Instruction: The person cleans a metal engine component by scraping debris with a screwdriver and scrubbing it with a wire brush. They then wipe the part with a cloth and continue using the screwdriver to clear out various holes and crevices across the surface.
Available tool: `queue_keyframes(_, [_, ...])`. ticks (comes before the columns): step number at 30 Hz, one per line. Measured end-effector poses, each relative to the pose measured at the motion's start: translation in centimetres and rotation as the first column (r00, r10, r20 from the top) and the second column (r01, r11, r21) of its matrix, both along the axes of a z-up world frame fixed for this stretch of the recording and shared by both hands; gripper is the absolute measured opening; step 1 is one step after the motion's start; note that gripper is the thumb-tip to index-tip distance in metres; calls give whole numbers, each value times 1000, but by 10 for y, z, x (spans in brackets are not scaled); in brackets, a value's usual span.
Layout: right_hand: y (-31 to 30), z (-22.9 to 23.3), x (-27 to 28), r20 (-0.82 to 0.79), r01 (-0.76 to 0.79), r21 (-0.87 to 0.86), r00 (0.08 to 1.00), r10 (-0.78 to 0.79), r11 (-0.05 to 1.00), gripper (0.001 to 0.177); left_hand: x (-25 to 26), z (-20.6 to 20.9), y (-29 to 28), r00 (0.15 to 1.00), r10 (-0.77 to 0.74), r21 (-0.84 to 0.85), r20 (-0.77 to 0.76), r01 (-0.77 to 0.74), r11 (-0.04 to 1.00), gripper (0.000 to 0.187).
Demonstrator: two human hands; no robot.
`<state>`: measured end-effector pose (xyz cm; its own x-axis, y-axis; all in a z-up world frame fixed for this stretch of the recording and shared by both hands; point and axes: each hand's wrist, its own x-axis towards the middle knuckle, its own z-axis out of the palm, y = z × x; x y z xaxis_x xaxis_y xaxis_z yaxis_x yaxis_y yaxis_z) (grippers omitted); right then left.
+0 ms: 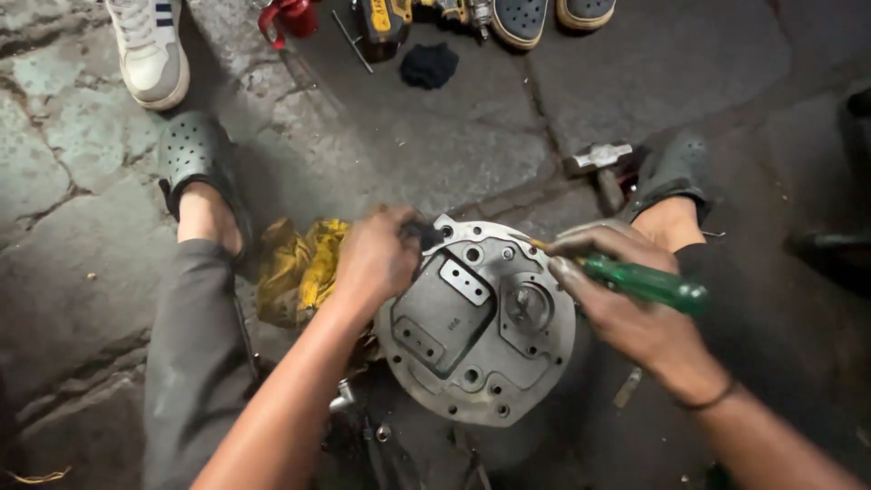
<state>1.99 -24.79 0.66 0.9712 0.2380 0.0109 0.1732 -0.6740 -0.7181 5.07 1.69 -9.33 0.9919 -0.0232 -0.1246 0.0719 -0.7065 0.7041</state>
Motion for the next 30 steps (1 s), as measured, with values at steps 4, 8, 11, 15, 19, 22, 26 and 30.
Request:
queue_keyframes(4, [22, -3, -6, 68, 59, 4, 996, -59, 998, 18, -3, -1, -8, 999, 51, -11, 4, -51, 999, 27])
queue_keyframes(8, [40, -11, 3, 41, 128, 85, 990, -132, 988, 17, 4, 6, -15, 995, 103, -1, -9, -103, 995, 26])
queue_keyframes(11, [51, -11, 15, 48, 124, 121, 990, -131, 985, 15, 4, -7, -19, 996, 91, 30, -14, -90, 995, 25])
queue_keyframes(15, [53, -19, 24, 45, 191, 103, 980, -196, 976, 13, 2, -10, -24, 997, 81, 66, 11, -81, 995, 31])
queue_keyframes(19, [63, -38, 24, 117, 166, 57, 978, -172, 984, 14, -1, -10, -22, 996, 93, 31, 14, -93, 995, 30])
queue_keyframes(22, [73, -48, 24, 11, 187, 90, 982, -189, 978, 13, -2, -14, -19, 994, 111, -25, 20, -110, 994, 32])
queue_keyframes(26, [81, -39, 30, 9, 197, 28, 980, -197, 980, 12, 1, -10, -15, 993, 98, -148, -64, -106, 983, 33])
queue_keyframes(30, [75, -4, 40, -25, 250, 16, 968, -250, 968, 9, 0, -35, -14, 995, 94, -190, -30, -98, 977, 24])
